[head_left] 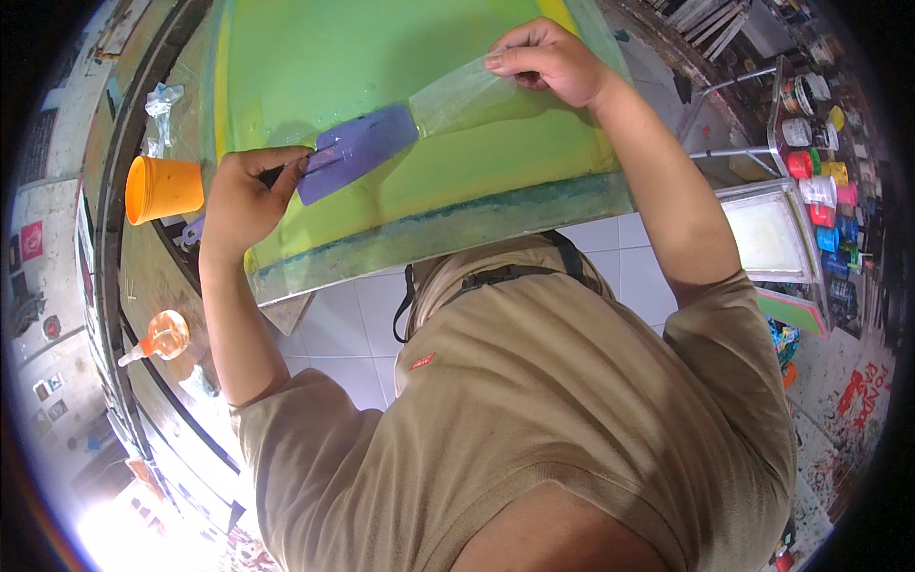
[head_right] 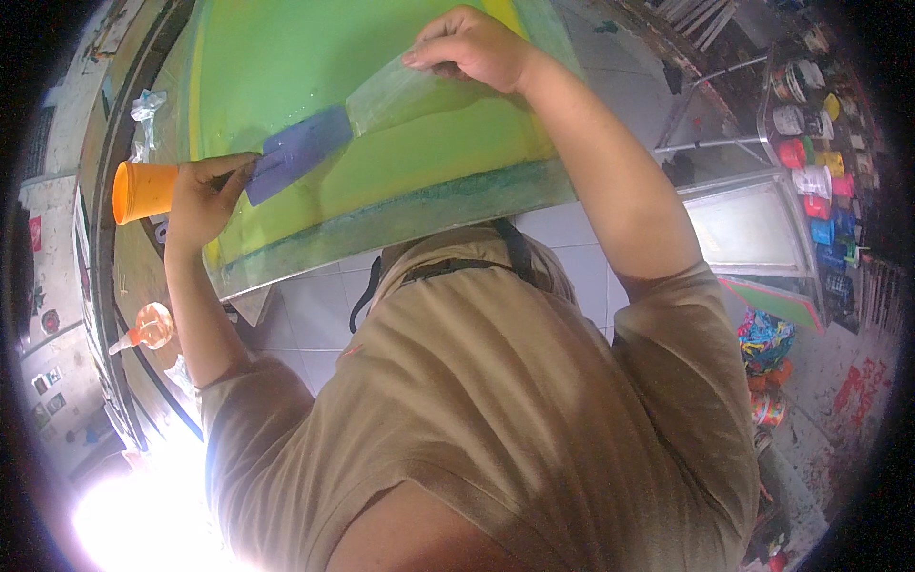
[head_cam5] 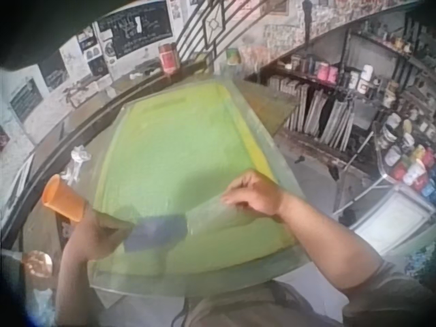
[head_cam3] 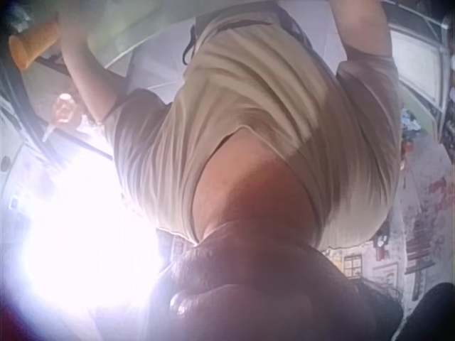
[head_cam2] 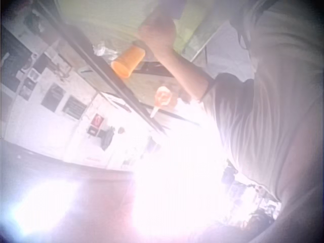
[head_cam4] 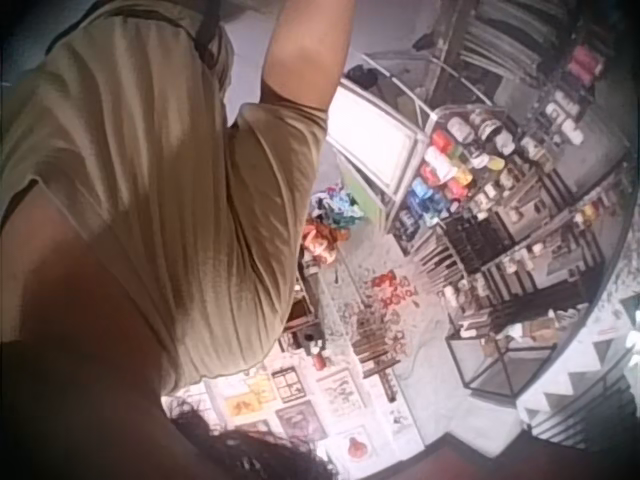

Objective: The person pours a clear liquid from a small plastic bag onto a green screen-printing frame and spreads it evenly using a purple squeegee. They then use a wooden stick to remove small bubbles from the liquid surface. The person briefly walks away to retrieve a bottle and returns to continue smoothing the liquid on the frame.

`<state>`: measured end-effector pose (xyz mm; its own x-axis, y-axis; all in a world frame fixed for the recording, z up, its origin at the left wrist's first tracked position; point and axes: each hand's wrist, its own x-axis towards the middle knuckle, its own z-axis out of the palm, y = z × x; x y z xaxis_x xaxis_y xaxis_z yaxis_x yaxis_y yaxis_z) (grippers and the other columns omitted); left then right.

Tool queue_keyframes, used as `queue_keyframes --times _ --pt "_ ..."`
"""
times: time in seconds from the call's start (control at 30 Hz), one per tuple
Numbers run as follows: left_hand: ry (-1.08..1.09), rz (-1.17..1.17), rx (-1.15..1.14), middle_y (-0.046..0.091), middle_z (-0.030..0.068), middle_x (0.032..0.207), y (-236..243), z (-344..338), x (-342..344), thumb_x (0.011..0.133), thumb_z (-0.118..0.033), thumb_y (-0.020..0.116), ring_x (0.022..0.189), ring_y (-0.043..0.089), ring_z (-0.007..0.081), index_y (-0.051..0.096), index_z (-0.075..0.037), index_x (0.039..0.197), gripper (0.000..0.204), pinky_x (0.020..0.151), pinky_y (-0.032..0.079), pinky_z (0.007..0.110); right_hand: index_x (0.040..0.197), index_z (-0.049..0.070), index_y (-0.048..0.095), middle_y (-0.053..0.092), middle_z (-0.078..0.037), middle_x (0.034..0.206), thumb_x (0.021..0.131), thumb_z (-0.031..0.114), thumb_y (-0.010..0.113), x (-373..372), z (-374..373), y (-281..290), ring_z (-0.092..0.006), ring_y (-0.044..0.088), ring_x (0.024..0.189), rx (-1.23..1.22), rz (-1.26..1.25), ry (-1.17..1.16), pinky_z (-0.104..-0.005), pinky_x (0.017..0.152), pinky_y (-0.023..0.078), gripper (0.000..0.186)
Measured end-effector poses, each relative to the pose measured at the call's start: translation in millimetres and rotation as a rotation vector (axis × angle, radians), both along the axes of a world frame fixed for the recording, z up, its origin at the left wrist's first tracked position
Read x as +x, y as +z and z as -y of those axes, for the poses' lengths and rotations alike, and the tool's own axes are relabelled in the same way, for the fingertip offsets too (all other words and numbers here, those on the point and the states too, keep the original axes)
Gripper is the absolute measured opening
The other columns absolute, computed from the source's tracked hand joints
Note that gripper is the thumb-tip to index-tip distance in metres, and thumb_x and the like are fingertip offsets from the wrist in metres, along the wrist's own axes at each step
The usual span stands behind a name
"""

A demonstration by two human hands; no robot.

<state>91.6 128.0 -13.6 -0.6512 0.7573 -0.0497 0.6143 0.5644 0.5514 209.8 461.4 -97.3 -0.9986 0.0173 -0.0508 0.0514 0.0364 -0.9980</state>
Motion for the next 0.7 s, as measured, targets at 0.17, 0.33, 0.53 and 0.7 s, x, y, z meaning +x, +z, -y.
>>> queue_keyframes --times 0.17,0.33,0.53,0.7 --pt "-0.072 -0.022 0.033 0.069 0.0139 0.080 3.5 5.9 11.0 0.079 -0.001 0.064 0.070 0.065 0.0148 0.069 -0.001 0.096 0.017 0.065 0.048 0.025 0.076 0.002 0.065 0.048 0.002 0.055 0.082 0.020 0.063 0.5 0.3 2.6 -0.0031 0.037 0.048 -0.004 0.009 0.012 -0.0202 0.044 0.026 0.019" --pt "0.105 0.042 0.149 0.069 0.0097 0.081 7.1 49.4 -6.0 0.083 0.000 0.061 0.073 0.062 0.0110 0.067 0.004 0.097 0.016 0.066 0.048 0.023 0.071 0.003 0.061 0.044 0.002 0.054 0.082 0.021 0.062 -1.1 -2.9 1.3 -0.0037 0.036 0.048 -0.008 0.005 0.066 -0.0213 0.044 0.025 0.021" --pt "0.320 0.103 0.076 0.066 0.0033 0.078 9.7 149.0 -35.5 0.085 -0.003 0.061 0.066 0.055 0.0070 0.068 0.003 0.096 0.015 0.059 0.044 0.021 0.075 0.005 0.067 0.049 0.001 0.056 0.081 0.023 0.062 3.4 1.7 19.1 -0.0059 0.041 0.051 0.054 -0.030 0.082 -0.0224 0.045 0.030 0.020" --pt "0.474 0.180 0.029 0.065 0.0023 0.074 8.0 187.3 -42.2 0.083 -0.004 0.062 0.061 0.052 0.0062 0.070 0.002 0.092 0.013 0.056 0.041 0.021 0.062 0.006 0.052 0.036 0.005 0.055 0.085 0.014 0.057 5.5 11.8 19.9 -0.0032 0.029 0.048 -0.070 -0.032 0.042 -0.0212 0.043 0.021 0.025"
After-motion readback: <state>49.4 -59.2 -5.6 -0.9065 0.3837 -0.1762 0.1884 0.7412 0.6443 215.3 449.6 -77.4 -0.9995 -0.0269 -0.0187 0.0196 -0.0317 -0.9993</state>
